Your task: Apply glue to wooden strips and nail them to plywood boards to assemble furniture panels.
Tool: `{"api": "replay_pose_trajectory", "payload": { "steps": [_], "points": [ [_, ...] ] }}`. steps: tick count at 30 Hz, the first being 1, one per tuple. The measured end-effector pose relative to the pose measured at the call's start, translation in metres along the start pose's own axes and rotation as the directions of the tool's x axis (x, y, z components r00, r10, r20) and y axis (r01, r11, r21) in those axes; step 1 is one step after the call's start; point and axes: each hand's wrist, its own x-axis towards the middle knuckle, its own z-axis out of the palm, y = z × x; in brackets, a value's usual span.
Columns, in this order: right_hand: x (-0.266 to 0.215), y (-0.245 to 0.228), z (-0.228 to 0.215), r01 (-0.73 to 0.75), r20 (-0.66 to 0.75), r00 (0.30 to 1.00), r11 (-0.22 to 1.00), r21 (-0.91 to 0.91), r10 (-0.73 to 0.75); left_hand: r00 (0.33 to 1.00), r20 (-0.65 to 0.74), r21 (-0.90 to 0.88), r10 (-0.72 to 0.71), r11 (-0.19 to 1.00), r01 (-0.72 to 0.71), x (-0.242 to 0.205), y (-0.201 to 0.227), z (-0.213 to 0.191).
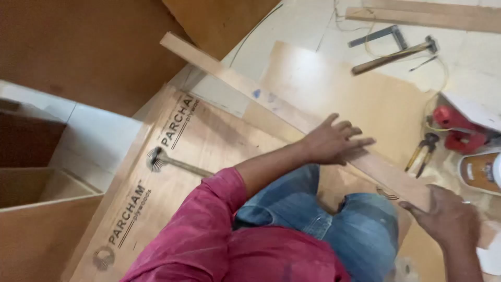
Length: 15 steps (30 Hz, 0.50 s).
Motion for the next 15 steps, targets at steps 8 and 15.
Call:
{"api": "replay_pose_trajectory", "payload": {
  "steps": [8, 15],
  "points": [
    [0.030, 0.113, 0.123, 0.163, -0.014, 0.986, 0.934, 0.319, -0.167, 0.877, -0.240, 0.258, -0.417, 0.843, 0.472, -0.153, -0.146, 0.095],
    [0.016, 0.021, 0.100, 0.101, 0.170, 0.983, 0.977, -0.186, -0.070, 0.829, 0.237, 0.057, -0.507, 0.859, 0.509, -0.170, -0.143, 0.087]
  ]
}}
